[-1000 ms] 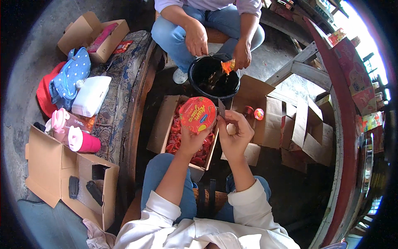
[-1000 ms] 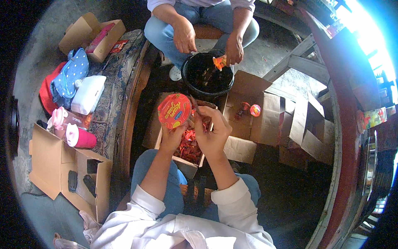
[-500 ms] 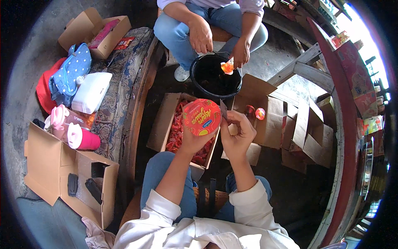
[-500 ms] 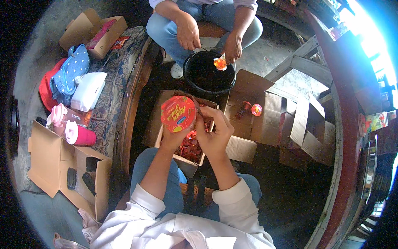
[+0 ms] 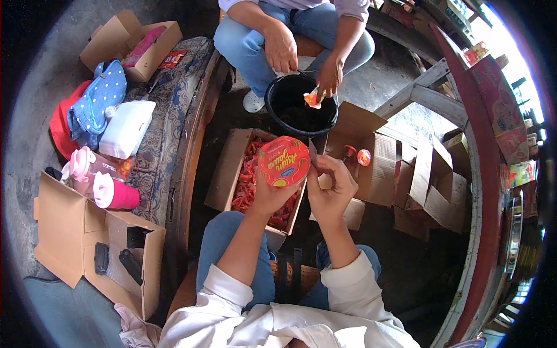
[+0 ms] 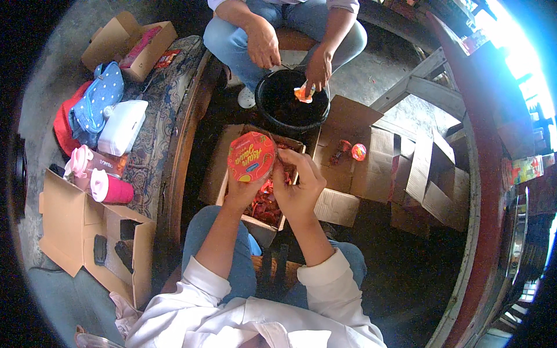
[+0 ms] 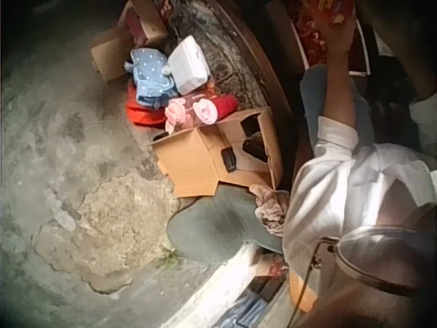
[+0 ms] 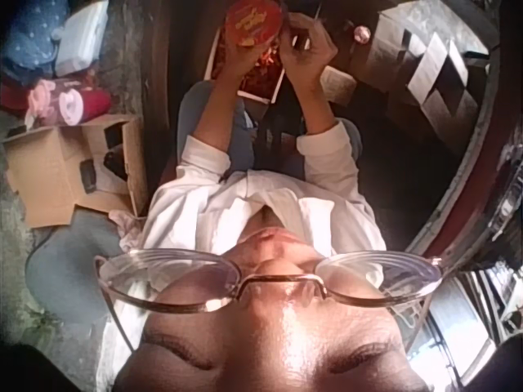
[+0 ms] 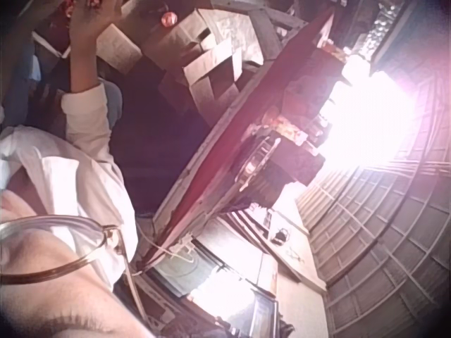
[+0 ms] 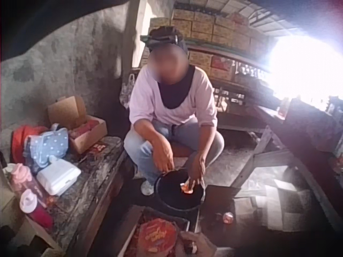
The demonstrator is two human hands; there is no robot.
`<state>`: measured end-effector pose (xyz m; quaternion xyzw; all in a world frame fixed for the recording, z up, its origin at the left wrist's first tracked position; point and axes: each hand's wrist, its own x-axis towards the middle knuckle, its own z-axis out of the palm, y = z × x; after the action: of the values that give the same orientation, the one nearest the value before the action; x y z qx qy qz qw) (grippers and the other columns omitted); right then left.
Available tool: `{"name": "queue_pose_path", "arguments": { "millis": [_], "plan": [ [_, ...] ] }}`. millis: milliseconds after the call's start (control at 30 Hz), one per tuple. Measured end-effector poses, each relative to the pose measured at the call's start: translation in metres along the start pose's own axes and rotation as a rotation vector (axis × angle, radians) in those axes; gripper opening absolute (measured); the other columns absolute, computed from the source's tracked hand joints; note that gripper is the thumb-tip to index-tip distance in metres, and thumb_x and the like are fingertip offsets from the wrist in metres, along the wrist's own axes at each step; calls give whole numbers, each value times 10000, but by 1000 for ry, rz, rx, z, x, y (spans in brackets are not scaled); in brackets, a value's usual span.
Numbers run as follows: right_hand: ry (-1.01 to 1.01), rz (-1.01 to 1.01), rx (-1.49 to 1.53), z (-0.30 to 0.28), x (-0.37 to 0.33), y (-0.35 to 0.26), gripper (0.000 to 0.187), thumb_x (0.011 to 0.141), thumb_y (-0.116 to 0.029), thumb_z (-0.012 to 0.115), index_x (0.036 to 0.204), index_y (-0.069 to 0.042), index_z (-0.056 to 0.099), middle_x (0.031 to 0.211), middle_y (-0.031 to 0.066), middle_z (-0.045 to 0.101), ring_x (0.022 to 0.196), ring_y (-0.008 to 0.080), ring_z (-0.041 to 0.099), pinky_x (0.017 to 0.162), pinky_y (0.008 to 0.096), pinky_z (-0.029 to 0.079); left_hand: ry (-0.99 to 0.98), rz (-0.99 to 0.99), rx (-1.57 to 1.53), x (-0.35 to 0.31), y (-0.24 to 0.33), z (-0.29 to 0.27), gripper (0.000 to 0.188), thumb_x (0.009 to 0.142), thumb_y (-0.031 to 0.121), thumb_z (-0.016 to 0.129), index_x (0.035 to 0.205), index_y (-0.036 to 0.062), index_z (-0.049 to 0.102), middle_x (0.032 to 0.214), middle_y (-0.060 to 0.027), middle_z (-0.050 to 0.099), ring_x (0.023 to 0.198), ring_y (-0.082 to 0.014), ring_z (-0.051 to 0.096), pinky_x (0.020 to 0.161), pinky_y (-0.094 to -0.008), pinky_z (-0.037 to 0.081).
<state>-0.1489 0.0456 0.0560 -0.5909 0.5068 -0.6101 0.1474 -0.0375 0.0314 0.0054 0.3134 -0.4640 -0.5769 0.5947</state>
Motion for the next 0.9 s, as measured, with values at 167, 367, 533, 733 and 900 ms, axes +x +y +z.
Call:
{"name": "queue_pose_path", "arguments": {
  "millis": [167,367,533,733,900],
  "plan": [
    [-5,-41,-38,1,-1,1,222,678,83,630,888,12,624,824,132,648,749,216,646,673,270,496,-54,59,86,-1,-10,-7,600,705,-12,698,1231,23,412,1173,-107,539,1054,-180,550,888,-320,466],
    [-7,-84,-111,1,1,-6,259,660,97,630,902,7,631,803,141,638,723,226,641,640,273,491,-75,83,175,-1,-12,-8,607,711,-3,691,1243,22,398,1177,-106,537,1067,-180,543,894,-320,459],
    [-1,-62,-91,-2,2,0,260,660,105,626,898,3,637,779,131,636,698,203,633,628,265,491,-128,112,158,-3,-16,-5,629,704,-9,698,1251,28,389,1193,-102,525,1070,-180,540,901,-320,458],
    [10,7,-49,-2,4,-1,235,665,99,628,881,9,637,770,123,642,688,190,636,632,259,490,-16,22,62,-2,-5,-1,586,707,-12,694,1225,35,424,1155,-90,549,1044,-172,552,880,-311,475],
    [-11,-33,-66,-1,1,-1,224,668,89,630,877,9,635,794,126,649,715,196,644,644,260,491,42,-35,-15,-2,-1,-1,483,754,133,691,1180,39,484,1136,-68,564,1021,-159,555,864,-303,458]
  ]
}}
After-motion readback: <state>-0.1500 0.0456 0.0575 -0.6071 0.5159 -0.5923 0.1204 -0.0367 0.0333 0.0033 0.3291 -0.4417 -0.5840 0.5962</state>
